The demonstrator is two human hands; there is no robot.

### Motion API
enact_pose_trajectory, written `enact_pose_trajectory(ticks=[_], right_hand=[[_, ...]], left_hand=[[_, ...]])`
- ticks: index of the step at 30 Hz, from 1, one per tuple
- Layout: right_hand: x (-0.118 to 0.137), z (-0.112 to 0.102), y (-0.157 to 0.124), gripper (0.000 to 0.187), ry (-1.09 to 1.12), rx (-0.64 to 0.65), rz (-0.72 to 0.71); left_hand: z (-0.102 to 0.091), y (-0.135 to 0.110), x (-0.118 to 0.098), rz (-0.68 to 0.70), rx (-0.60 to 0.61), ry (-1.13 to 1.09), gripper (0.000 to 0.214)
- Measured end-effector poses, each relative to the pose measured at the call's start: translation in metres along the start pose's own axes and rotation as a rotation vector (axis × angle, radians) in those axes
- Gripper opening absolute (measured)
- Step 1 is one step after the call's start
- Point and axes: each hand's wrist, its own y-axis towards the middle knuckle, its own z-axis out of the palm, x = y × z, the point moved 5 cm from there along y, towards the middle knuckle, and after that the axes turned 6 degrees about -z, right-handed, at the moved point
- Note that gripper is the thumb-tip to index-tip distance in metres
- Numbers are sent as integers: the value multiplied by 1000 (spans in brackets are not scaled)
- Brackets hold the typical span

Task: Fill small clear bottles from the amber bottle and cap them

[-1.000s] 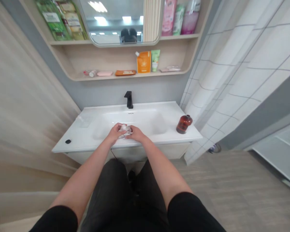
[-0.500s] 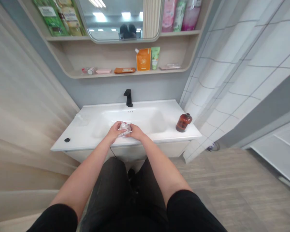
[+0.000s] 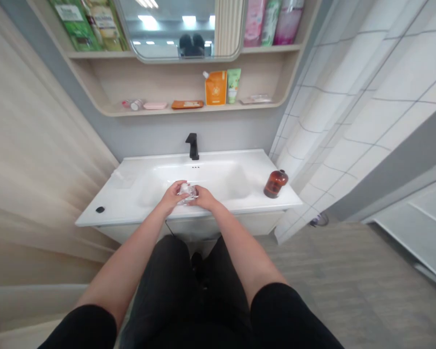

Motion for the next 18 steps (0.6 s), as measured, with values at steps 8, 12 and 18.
enact_pose_trajectory(ticks=[8,12,18], right_hand=[[0,1,0,58,7,12,8],[2,0,0,55,-20,7,8],[5,-2,-2,55,10,4,33]], left_hand=[[1,-2,-1,9,22,-17,65],[-3,-1,-3,43,-37,4,73],[-11,0,-38,154,-78,219,61]])
